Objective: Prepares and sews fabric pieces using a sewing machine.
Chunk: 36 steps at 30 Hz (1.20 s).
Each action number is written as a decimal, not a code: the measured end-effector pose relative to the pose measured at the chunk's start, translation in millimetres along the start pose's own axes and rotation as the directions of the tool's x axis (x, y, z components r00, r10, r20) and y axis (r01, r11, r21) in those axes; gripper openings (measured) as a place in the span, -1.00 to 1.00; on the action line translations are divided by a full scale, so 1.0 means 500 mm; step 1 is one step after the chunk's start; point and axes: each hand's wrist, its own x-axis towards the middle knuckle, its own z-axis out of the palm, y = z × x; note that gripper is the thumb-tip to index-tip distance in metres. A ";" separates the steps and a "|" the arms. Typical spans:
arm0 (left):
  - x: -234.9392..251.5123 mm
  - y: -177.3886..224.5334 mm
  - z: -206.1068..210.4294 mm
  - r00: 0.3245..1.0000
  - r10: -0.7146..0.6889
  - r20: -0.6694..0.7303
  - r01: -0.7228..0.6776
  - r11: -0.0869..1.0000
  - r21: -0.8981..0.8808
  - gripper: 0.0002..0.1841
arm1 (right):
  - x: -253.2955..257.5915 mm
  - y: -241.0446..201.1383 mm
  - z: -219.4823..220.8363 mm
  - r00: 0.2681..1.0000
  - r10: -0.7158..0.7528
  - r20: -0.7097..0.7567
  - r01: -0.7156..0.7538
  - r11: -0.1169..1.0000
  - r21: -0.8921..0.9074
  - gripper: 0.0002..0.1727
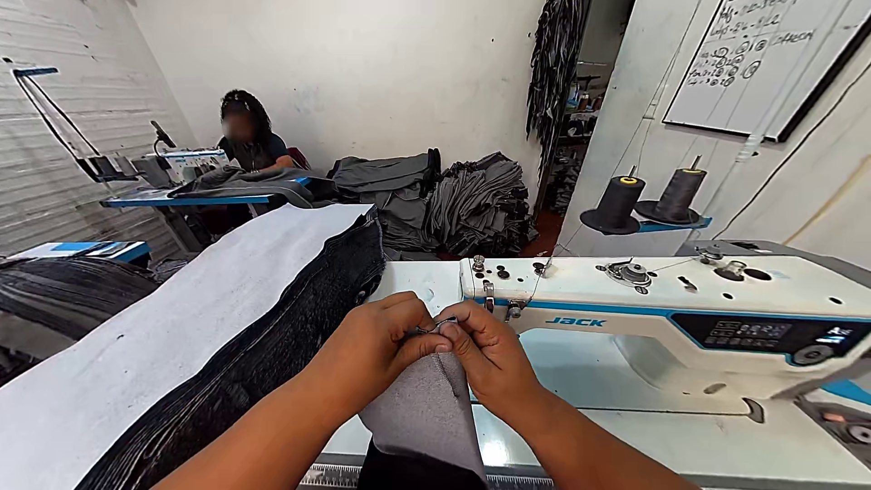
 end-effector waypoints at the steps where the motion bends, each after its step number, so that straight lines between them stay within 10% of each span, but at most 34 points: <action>1: -0.003 0.005 0.002 0.999 -0.039 -0.001 0.039 0.999 0.017 -0.64 | 0.001 -0.002 -0.003 1.000 -0.008 -0.007 0.008 1.000 -0.013 -0.81; 12: 0.018 0.006 0.007 0.865 -0.404 0.299 0.402 0.913 0.072 -0.71 | -0.006 0.027 0.014 0.980 0.047 -0.194 -0.069 0.991 -0.112 -0.98; 15: 0.044 -0.054 0.020 0.814 -0.472 0.338 0.399 0.878 0.266 -0.65 | -0.022 0.051 0.009 0.928 0.348 -0.130 -0.353 0.935 -0.014 -0.50; 21: -0.065 -0.184 0.212 0.407 -0.679 0.611 0.387 0.734 0.558 -0.56 | -0.270 0.114 0.041 0.496 0.763 0.414 -0.836 0.548 -0.008 -0.54; 24: -0.114 -0.156 0.308 0.401 -0.617 0.677 0.441 0.778 0.448 -0.54 | -0.303 0.091 0.003 0.263 0.822 0.505 -0.789 0.484 -0.378 -0.60; 26: -0.108 -0.137 0.341 0.429 -0.637 0.641 0.497 0.759 0.421 -0.59 | -0.273 0.081 -0.035 0.339 0.849 0.405 -0.566 0.528 -0.634 -0.66; 29: -0.103 -0.129 0.379 0.469 -0.672 0.573 0.560 0.728 0.396 -0.65 | -0.262 0.153 -0.083 0.673 0.704 0.227 -0.340 0.567 -0.751 -0.51; 36: -0.097 -0.189 0.403 0.558 -0.648 0.519 0.551 0.757 0.352 -0.62 | -0.206 0.237 -0.113 0.515 0.830 0.215 -0.367 0.440 -0.819 -0.05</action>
